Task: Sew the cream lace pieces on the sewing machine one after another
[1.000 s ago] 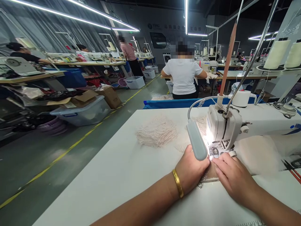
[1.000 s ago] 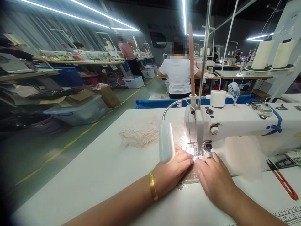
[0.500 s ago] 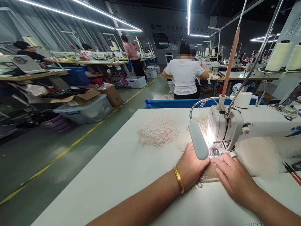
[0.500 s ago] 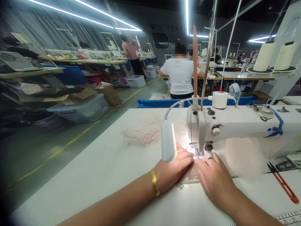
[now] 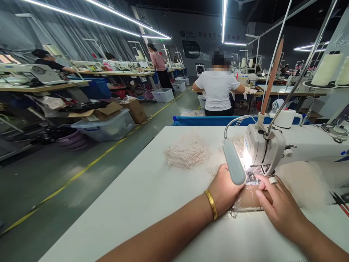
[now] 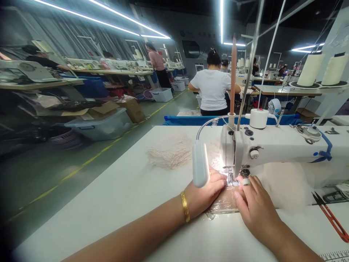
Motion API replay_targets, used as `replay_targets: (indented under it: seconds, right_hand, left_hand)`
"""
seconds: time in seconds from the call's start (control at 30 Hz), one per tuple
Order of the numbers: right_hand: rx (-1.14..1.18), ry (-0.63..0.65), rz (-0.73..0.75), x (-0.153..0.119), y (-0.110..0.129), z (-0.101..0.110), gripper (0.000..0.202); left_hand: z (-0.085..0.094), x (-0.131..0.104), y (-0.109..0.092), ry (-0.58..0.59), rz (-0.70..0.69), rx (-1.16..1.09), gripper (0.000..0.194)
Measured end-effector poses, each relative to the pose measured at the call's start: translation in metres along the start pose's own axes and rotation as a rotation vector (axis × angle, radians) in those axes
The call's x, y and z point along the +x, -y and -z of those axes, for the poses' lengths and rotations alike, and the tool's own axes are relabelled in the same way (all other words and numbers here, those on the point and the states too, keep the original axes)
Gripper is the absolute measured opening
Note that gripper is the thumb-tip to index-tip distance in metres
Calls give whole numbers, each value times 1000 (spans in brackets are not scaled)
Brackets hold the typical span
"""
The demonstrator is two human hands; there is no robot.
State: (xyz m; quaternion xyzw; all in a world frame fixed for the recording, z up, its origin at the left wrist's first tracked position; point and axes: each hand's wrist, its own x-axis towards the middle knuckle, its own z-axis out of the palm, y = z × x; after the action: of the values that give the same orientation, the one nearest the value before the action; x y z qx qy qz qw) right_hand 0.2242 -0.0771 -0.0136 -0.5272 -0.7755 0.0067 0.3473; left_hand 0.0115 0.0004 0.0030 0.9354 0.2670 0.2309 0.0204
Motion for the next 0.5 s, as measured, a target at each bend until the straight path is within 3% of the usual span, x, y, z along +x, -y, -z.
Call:
replay_targets:
  seconds: [0.27,0.5]
  right_hand:
    - [41,56,-52,-7,-1,-4,32]
    - [63,242,-50,-21,-19,-15,29]
  left_hand:
    - [-6,-1,7,57,114,-85,19]
    - [-2,54,39,166,300,-62,4]
